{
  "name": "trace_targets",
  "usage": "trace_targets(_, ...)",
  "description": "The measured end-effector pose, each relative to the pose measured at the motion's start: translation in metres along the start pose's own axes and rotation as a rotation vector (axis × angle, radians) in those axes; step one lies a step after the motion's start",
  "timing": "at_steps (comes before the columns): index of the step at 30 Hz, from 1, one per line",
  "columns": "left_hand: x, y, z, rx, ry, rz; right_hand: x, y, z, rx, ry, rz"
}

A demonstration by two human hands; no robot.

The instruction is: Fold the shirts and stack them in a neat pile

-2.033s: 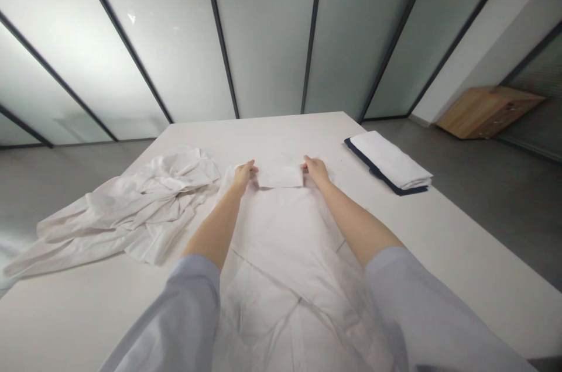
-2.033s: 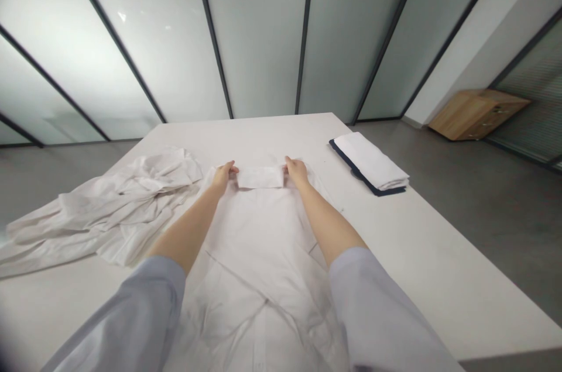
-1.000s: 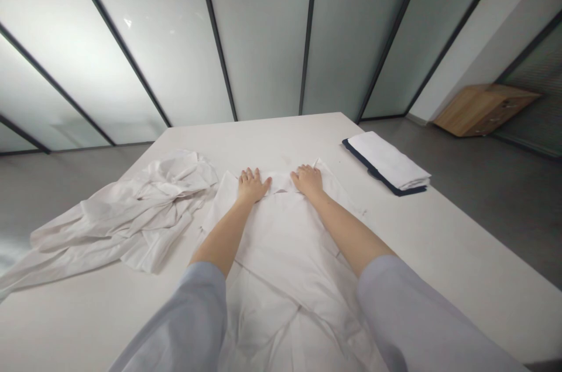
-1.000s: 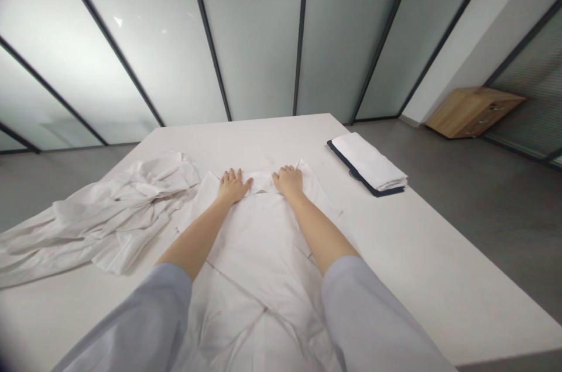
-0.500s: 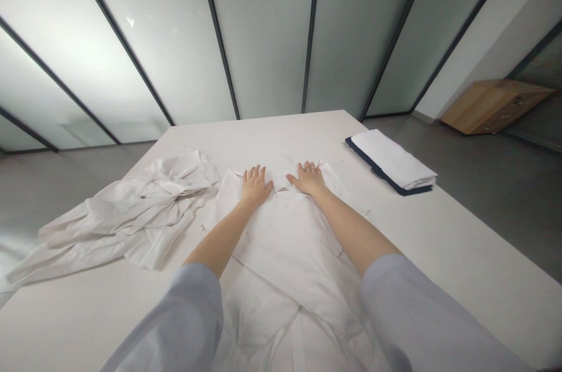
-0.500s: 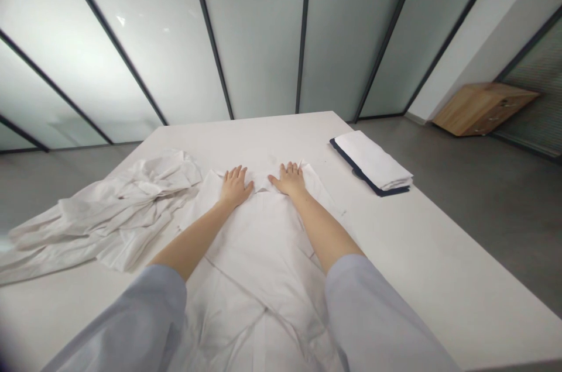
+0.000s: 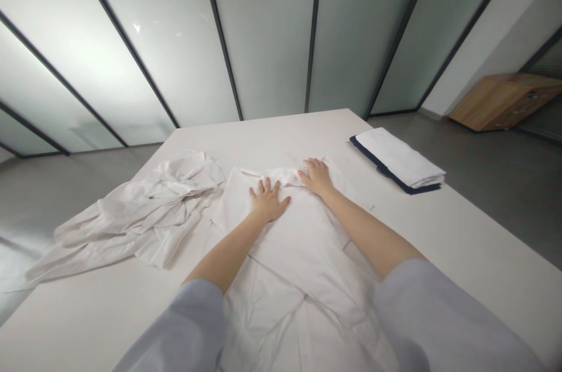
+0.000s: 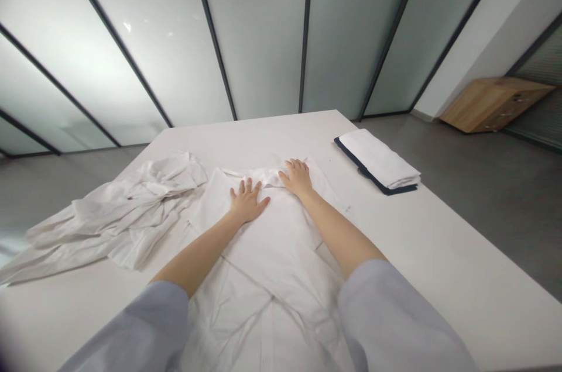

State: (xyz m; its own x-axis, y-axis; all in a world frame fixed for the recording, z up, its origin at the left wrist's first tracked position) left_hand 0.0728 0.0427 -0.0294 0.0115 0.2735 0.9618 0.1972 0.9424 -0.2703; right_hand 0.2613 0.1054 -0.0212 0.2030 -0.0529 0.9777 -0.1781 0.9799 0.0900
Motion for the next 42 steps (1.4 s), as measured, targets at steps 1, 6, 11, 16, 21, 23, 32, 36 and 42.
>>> trace_targets(1,0.001,0.004,0.000,0.000,0.003,0.000,0.003,-0.005,0.000,0.024,-0.004,0.005)
trace_targets(6,0.010,0.029,0.005,-0.004,0.014,-0.004,0.012,-0.043,0.014,0.076,-0.037,0.165)
trace_targets(11,0.020,0.047,0.009,-0.031,-0.005,-0.073,-0.005,-0.078,0.032,-0.013,-0.037,0.407)
trace_targets(16,0.029,0.042,0.011,-0.102,-0.041,-0.216,-0.010,-0.068,0.033,-0.034,-0.065,0.432)
trace_targets(21,0.021,0.015,0.014,-0.088,-0.027,-0.069,-0.006,-0.030,0.026,-0.038,-0.080,0.433)
trace_targets(23,0.014,0.002,0.015,-0.067,-0.007,0.015,-0.005,-0.016,0.024,-0.028,-0.088,0.435)
trace_targets(32,0.001,-0.005,0.018,-0.018,0.026,0.011,-0.001,-0.003,0.019,0.023,-0.104,0.278)
trace_targets(36,0.008,0.017,0.022,-0.024,0.041,0.024,0.004,-0.023,0.019,0.062,-0.106,0.239)
trace_targets(42,0.023,0.043,0.030,-0.030,0.048,-0.010,0.000,-0.064,0.022,0.007,-0.075,0.382)
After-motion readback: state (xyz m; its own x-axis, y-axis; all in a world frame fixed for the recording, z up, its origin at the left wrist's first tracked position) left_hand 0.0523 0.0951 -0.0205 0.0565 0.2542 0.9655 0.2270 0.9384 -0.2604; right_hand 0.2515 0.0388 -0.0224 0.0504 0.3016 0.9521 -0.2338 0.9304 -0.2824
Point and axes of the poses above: each hand's wrist, its own y-axis towards the middle knuckle, its own x-axis out of the back of the hand, z = x × y, the point moved 3 cm from there along y, towards the middle knuckle, and after that the axes turned 14 degrees about z, right-handed, at the moved point
